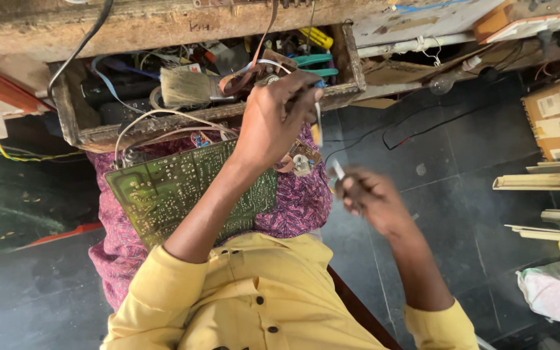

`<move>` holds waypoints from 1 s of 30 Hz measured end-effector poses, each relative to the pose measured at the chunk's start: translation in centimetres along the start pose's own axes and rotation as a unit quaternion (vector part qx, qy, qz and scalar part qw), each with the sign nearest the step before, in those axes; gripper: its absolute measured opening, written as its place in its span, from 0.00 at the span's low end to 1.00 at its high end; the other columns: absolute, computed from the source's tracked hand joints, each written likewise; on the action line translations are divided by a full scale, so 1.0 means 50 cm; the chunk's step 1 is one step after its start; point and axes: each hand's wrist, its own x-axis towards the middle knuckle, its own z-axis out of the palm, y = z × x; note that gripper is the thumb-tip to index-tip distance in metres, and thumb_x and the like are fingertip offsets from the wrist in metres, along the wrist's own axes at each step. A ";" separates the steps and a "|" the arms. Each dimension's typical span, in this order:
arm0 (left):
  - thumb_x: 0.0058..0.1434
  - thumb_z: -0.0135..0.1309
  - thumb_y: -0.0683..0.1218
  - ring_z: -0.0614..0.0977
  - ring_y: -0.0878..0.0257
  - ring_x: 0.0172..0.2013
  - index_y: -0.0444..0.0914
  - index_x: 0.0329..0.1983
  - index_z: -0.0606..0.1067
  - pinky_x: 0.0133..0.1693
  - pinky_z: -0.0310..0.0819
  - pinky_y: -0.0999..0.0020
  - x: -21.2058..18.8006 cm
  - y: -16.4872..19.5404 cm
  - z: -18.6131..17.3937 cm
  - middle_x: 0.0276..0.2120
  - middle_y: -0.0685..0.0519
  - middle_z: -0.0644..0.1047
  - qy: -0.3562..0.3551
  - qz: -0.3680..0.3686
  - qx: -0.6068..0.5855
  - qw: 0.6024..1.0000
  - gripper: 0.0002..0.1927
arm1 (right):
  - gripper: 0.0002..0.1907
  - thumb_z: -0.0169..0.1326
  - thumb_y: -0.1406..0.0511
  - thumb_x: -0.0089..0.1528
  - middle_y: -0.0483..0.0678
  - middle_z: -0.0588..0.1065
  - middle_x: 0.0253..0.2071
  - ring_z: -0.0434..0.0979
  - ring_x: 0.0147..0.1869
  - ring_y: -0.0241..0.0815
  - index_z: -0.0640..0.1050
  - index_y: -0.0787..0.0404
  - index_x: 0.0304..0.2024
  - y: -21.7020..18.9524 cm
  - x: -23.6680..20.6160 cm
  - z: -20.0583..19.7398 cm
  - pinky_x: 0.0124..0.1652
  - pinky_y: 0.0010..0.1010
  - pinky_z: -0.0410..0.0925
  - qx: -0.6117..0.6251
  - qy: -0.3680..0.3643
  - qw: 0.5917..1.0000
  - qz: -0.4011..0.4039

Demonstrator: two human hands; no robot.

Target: The person repairs a green circuit board at a cluttered workbench. They hold the board on their lap, use pliers to grip components, and use a soldering iron to solder joints, handling solder wire and small components while working on the board and attached wiring.

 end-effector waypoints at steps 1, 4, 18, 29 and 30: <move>0.69 0.57 0.43 0.85 0.57 0.26 0.35 0.52 0.78 0.29 0.76 0.64 -0.005 0.008 -0.003 0.26 0.44 0.81 -0.001 -0.005 0.051 0.999 0.11 | 0.12 0.50 0.68 0.70 0.46 0.77 0.36 0.72 0.32 0.31 0.77 0.70 0.52 -0.029 -0.006 0.003 0.30 0.23 0.67 -0.029 0.025 0.996 -0.077; 0.68 0.58 0.43 0.81 0.49 0.24 0.36 0.51 0.81 0.31 0.75 0.60 -0.017 0.032 -0.012 0.26 0.39 0.79 -0.004 0.023 0.161 0.987 0.11 | 0.10 0.50 0.69 0.72 0.47 0.78 0.38 0.74 0.38 0.32 0.76 0.70 0.53 -0.103 0.019 0.036 0.36 0.23 0.69 -0.094 0.093 0.957 -0.259; 0.66 0.57 0.41 0.82 0.42 0.39 0.34 0.55 0.78 0.39 0.75 0.52 -0.049 0.048 -0.034 0.40 0.38 0.80 -0.027 0.137 0.169 0.976 0.14 | 0.05 0.52 0.77 0.71 0.53 0.76 0.51 0.75 0.43 0.32 0.74 0.72 0.50 -0.125 0.172 0.108 0.42 0.21 0.70 -0.193 0.178 0.844 -0.468; 0.62 0.55 0.37 0.81 0.41 0.41 0.34 0.56 0.77 0.42 0.75 0.52 -0.060 0.046 -0.029 0.41 0.38 0.80 -0.030 0.136 0.132 0.981 0.17 | 0.09 0.52 0.81 0.68 0.55 0.78 0.50 0.75 0.45 0.35 0.75 0.72 0.49 -0.138 0.156 0.125 0.42 0.22 0.69 -0.207 0.196 0.826 -0.485; 0.62 0.55 0.38 0.81 0.41 0.41 0.34 0.55 0.77 0.41 0.75 0.52 -0.061 0.046 -0.028 0.40 0.38 0.80 -0.032 0.135 0.140 0.980 0.17 | 0.09 0.52 0.82 0.67 0.55 0.78 0.50 0.77 0.45 0.36 0.75 0.72 0.49 -0.141 0.155 0.126 0.43 0.22 0.70 -0.220 0.194 0.817 -0.496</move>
